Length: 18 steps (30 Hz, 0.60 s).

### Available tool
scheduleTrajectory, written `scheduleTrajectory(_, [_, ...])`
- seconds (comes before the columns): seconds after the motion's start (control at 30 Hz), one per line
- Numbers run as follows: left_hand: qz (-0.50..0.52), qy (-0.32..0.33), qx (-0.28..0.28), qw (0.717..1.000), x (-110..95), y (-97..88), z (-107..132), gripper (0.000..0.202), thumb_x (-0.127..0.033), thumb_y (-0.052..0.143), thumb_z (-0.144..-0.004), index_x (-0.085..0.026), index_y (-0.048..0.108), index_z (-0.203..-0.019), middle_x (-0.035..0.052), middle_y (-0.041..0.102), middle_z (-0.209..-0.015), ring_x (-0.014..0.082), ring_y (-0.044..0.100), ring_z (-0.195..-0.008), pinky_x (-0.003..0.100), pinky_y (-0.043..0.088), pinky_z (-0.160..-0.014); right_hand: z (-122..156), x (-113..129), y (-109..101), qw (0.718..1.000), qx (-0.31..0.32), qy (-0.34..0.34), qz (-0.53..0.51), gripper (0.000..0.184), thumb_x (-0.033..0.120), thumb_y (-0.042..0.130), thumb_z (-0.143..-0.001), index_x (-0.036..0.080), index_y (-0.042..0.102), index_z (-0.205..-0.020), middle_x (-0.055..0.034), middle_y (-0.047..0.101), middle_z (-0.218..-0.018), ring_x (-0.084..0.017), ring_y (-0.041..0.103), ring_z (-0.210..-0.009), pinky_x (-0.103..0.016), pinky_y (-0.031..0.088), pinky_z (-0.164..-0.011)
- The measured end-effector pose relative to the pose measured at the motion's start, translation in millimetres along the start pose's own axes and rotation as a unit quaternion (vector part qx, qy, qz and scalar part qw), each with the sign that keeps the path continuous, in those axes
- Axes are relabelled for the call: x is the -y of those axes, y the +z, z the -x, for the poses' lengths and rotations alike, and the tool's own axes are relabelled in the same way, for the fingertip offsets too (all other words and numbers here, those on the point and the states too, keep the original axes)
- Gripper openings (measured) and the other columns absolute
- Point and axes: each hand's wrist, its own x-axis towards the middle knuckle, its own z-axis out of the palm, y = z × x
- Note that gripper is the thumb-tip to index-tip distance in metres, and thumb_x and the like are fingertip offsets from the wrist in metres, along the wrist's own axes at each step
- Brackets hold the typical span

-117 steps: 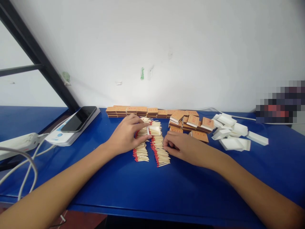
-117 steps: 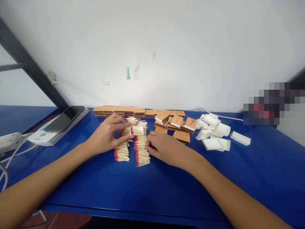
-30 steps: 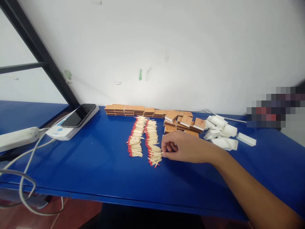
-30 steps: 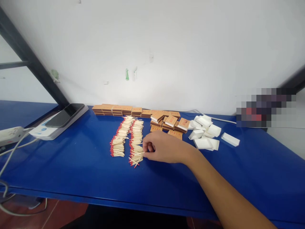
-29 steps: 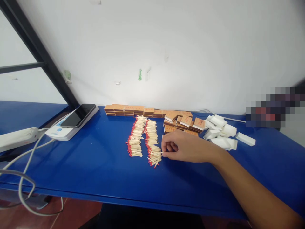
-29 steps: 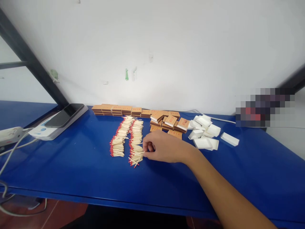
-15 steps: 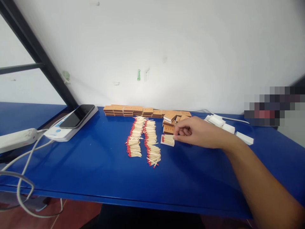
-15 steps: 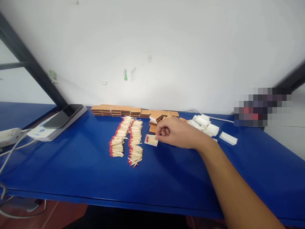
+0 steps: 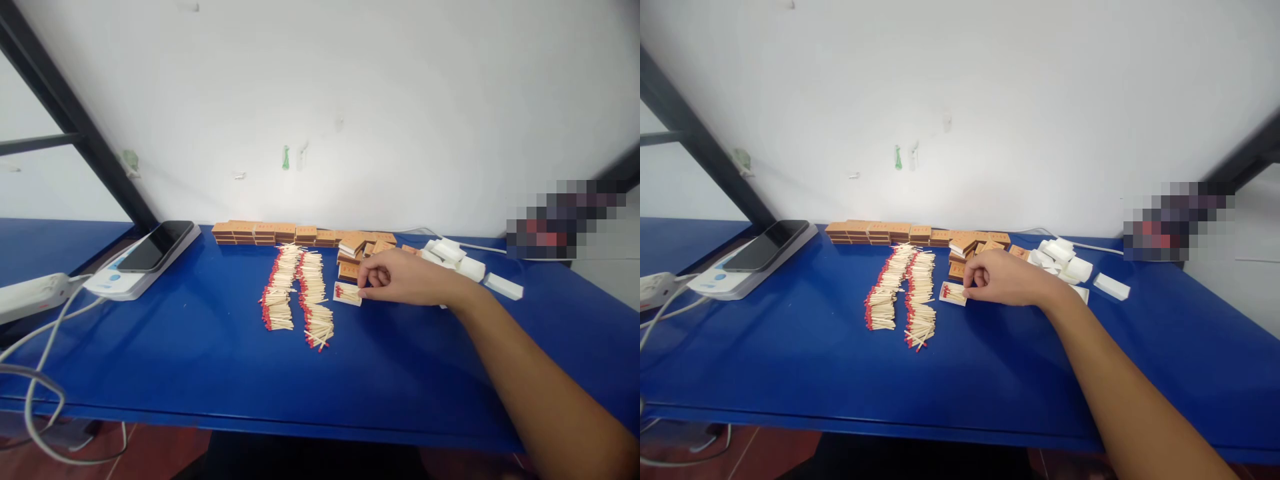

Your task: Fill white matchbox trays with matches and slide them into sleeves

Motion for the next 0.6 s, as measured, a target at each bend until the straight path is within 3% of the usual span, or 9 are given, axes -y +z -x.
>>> scheduleTrajectory(0.1, [-0.015, -0.02, -0.004, 1.0, 7, -4.2, 4, 0.046, -0.06, 0.052, -0.086, -0.05, 0.074, -0.124, 0.0014, 0.077, -0.092, 0.0381, 0.074, -0.104, 0.044, 0.056, -0.055, 0, 2, 0, 1.0, 0.0, 0.009, -0.003, 0.016, 0.038, 0.073, -0.084, 0.022, 0.073, -0.087, 0.0011, 0.064, -0.071, -0.014, 0.058, -0.063, -0.028, 0.043, -0.056])
scheduleTrajectory(0.2, [-0.028, -0.046, -0.007, 0.999, 15, -8.9, 9, 0.063, -0.054, 0.026, -0.097, -0.033, 0.078, -0.125, 0.0043, 0.077, -0.084, 0.0365, 0.072, -0.114, 0.042, 0.059, -0.066, -1, 4, 0, 1.0, 0.007, 0.021, 0.007, 0.014, 0.035, 0.072, -0.083, 0.021, 0.074, -0.085, 0.0004, 0.064, -0.071, -0.014, 0.057, -0.063, -0.028, 0.042, -0.056])
scheduleTrajectory(0.27, [-0.036, -0.062, -0.006, 0.997, 20, -10.8, 12, 0.07, -0.049, 0.017, -0.099, -0.027, 0.079, -0.122, 0.0043, 0.076, -0.08, 0.0345, 0.071, -0.116, 0.041, 0.059, -0.072, -1, 4, 1, 1.0, 0.013, 0.025, 0.01, 0.013, 0.033, 0.071, -0.083, 0.021, 0.075, -0.083, 0.0002, 0.063, -0.07, -0.014, 0.056, -0.062, -0.028, 0.04, -0.055])
scheduleTrajectory(0.6, [-0.048, -0.091, -0.003, 0.995, 30, -3.6, 7, 0.06, -0.041, 0.024, -0.099, -0.03, 0.084, -0.1, 0.0001, 0.075, -0.071, 0.0288, 0.074, -0.112, 0.037, 0.057, -0.071, -7, 3, 8, 1.0, -0.007, 0.01, 0.008, 0.01, 0.028, 0.068, -0.081, 0.019, 0.073, -0.081, 0.0003, 0.063, -0.07, -0.014, 0.056, -0.062, -0.027, 0.04, -0.056])
